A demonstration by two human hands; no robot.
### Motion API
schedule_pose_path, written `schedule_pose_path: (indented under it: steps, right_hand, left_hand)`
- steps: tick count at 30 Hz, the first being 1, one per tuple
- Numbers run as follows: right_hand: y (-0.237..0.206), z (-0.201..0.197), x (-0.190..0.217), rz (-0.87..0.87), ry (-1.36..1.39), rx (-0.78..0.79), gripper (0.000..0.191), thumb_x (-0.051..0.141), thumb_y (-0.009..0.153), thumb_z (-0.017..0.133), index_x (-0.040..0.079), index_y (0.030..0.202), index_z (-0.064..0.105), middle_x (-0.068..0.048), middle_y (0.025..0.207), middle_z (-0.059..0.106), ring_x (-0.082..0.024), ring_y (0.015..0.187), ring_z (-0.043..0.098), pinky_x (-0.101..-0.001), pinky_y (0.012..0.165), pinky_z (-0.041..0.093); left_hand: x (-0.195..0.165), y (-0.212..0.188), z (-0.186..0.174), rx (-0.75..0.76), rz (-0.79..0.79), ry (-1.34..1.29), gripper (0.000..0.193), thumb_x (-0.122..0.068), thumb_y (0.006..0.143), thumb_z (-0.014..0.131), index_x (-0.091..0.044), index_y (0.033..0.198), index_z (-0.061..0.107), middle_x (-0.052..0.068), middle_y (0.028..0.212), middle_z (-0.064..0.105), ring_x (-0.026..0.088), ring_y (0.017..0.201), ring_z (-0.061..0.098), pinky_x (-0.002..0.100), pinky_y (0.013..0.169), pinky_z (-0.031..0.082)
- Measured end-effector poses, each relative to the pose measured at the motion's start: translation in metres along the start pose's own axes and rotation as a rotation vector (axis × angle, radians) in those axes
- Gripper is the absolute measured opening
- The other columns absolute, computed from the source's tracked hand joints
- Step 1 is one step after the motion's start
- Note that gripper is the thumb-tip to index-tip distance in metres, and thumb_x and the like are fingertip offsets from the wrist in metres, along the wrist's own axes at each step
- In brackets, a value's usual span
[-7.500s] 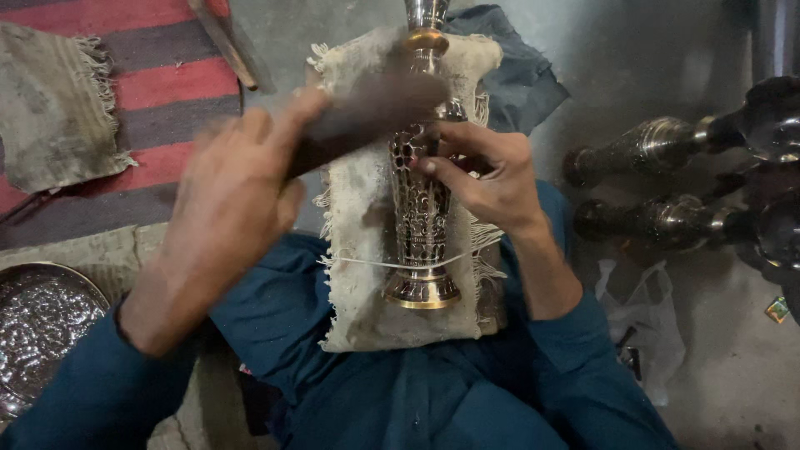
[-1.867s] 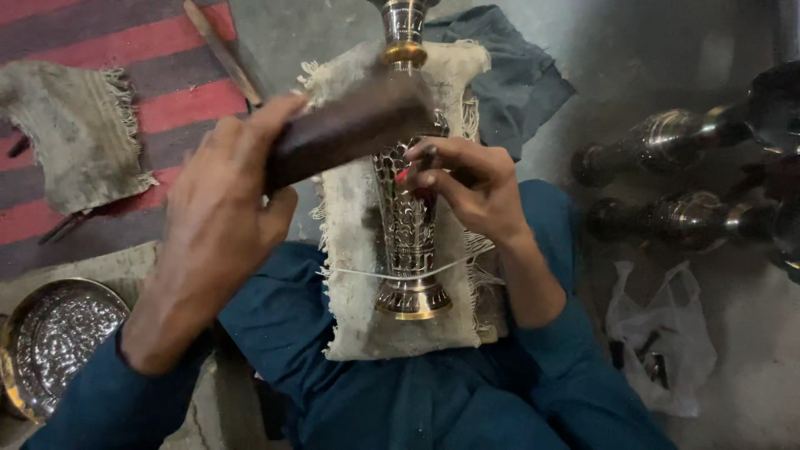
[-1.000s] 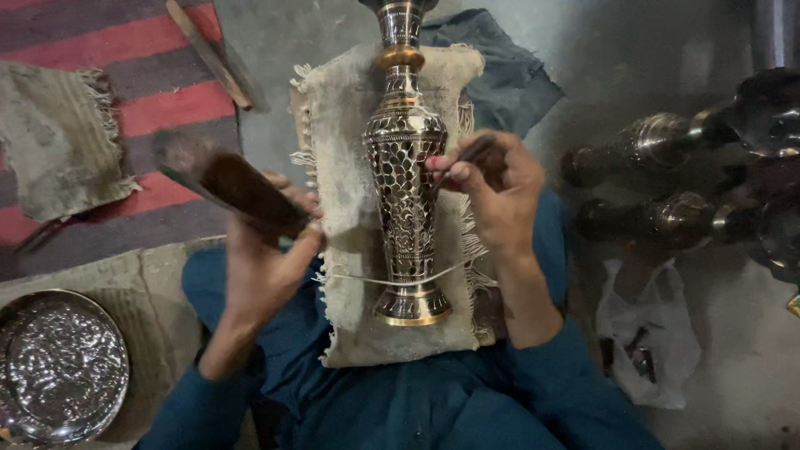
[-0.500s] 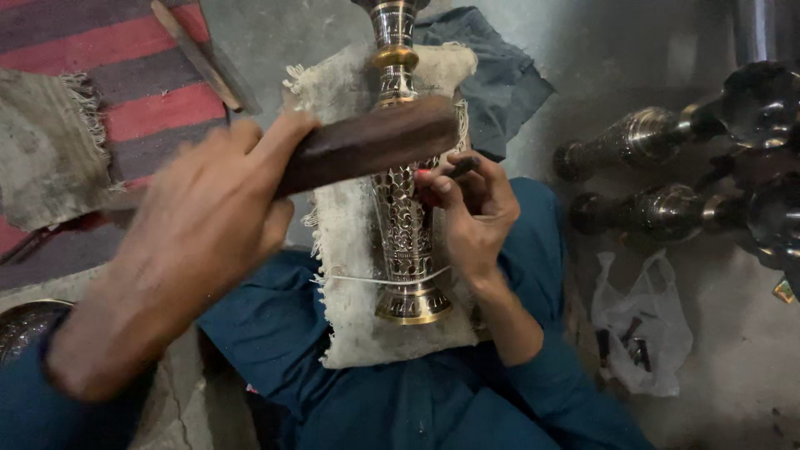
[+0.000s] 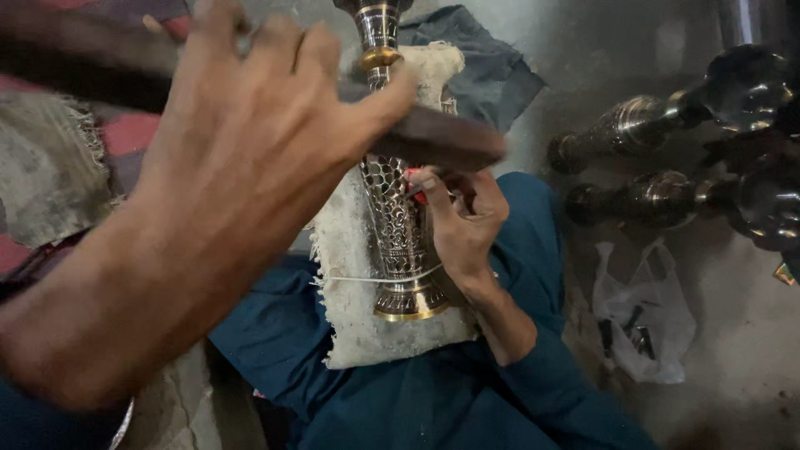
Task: The person uses a small chisel and a wooden mallet to engrave intricate patterns onto a silver-colored metal vase. The vase is secured on a cloth pad on the person's lap, and the person repeatedly strikes the chisel to create detailed designs.
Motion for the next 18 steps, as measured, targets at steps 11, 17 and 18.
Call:
schedule_pose_path:
  steps: [11, 17, 18]
  right_hand:
    - [0.011, 0.002, -0.001, 0.017, 0.159, 0.049, 0.010, 0.005, 0.109, 0.064, -0.001, 0.116, 0.061, -0.012, 0.104, 0.075, -0.018, 0.099, 0.075, -0.0337, 0.093, 0.065]
    - [0.013, -0.005, -0.006, -0.008, 0.050, 0.123, 0.013, 0.004, 0.107, 0.066, 0.000, 0.119, 0.063, -0.013, 0.104, 0.073, -0.020, 0.102, 0.076, -0.0352, 0.095, 0.067]
    - [0.014, -0.005, -0.007, -0.026, 0.027, 0.128, 0.010, 0.003, 0.108, 0.066, 0.000, 0.118, 0.063, -0.013, 0.104, 0.073, -0.021, 0.102, 0.077, -0.0357, 0.095, 0.068]
  left_hand:
    - [0.004, -0.001, -0.005, -0.082, -0.084, -0.054, 0.050, -0.019, 0.087, 0.075, -0.025, 0.135, 0.063, 0.017, 0.098, 0.073, 0.028, 0.088, 0.075, 0.049, 0.071, 0.060]
    - [0.001, -0.008, 0.007, 0.008, -0.131, -0.267, 0.054, -0.013, 0.094, 0.070, -0.023, 0.147, 0.059, 0.020, 0.090, 0.072, 0.030, 0.076, 0.074, 0.048, 0.064, 0.061]
    - [0.002, -0.009, 0.009, 0.020, -0.137, -0.289, 0.056, -0.013, 0.095, 0.069, -0.023, 0.149, 0.058, 0.020, 0.089, 0.071, 0.030, 0.075, 0.074, 0.048, 0.064, 0.061]
Point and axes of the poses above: each hand's wrist, its own y-axis towards the middle knuckle, its own z-axis out of the palm, x = y × z, the point moved 3 cm from there along y, towards the middle knuckle
